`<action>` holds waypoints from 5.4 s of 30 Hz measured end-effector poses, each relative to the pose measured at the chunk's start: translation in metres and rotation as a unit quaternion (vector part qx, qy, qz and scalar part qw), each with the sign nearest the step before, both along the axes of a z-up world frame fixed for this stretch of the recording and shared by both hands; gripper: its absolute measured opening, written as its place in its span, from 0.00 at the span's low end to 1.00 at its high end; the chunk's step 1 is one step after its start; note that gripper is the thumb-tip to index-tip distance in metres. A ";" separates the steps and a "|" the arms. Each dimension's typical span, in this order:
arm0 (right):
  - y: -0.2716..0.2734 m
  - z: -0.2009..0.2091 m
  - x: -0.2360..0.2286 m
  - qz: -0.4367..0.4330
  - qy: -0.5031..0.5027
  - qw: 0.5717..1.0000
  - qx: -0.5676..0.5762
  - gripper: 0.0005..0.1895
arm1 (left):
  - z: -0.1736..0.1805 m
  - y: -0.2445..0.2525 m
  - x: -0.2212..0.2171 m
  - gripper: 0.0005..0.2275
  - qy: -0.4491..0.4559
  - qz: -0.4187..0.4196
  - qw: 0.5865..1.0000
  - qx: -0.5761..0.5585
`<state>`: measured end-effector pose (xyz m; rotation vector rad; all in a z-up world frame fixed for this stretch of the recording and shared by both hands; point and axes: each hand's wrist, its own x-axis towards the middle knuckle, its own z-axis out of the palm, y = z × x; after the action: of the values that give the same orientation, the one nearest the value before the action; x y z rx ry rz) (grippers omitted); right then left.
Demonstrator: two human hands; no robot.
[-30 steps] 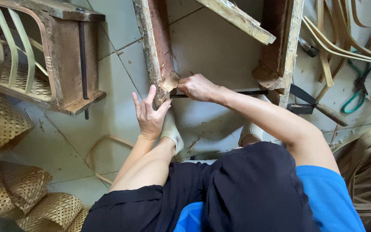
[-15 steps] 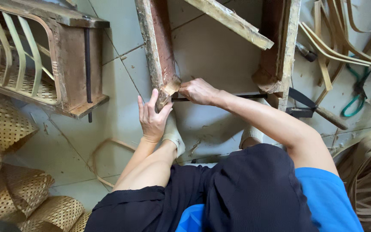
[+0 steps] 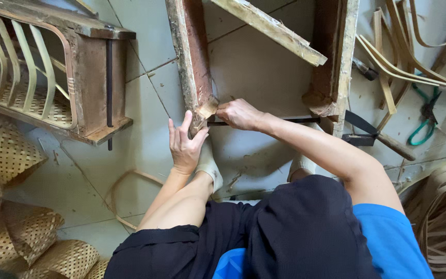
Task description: The person sits on the floor and repeatedly fits a wooden slat into a mortise on a wooden frame. They apply glue to the joint, use a metal bar to pry and align the joint, and tap the slat with a wooden mallet to seat it. The person removes and reinserts the slat multiple times to adjust the fit.
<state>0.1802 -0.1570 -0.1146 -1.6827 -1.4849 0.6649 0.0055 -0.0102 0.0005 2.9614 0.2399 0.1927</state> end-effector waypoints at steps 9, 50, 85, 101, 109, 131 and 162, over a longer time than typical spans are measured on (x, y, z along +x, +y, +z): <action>0.000 0.001 0.000 -0.003 0.010 1.000 -0.003 0.03 | -0.001 0.001 0.001 0.15 0.001 0.000 1.000 0.001; 0.000 0.000 0.000 0.003 0.009 1.000 0.001 0.05 | 0.001 -0.001 0.002 0.12 0.001 0.001 1.000 0.005; 0.003 0.000 0.001 0.008 0.002 1.000 -0.012 0.04 | 0.006 0.002 0.005 0.10 -0.012 -0.033 0.998 0.049; 0.001 -0.005 0.001 -0.002 0.006 1.000 0.019 0.06 | -0.012 -0.032 0.048 0.17 0.270 -0.290 0.840 0.371; 0.004 -0.006 0.001 -0.002 -0.001 1.000 0.016 0.06 | -0.033 -0.025 0.042 0.16 0.245 -0.312 0.831 0.390; -0.080 0.075 -0.008 -0.068 -0.039 0.996 -0.030 0.10 | -0.039 -0.016 0.038 0.09 0.196 -0.287 0.874 0.340; 0.008 -0.052 -0.029 0.015 0.144 0.988 0.056 0.27 | -0.052 -0.008 0.037 0.08 0.193 -0.308 0.875 0.320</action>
<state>0.1508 -0.1487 -0.1669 -1.4150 -1.3175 0.7889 0.0421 -0.0181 -0.0515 3.4798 -0.8949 -0.5043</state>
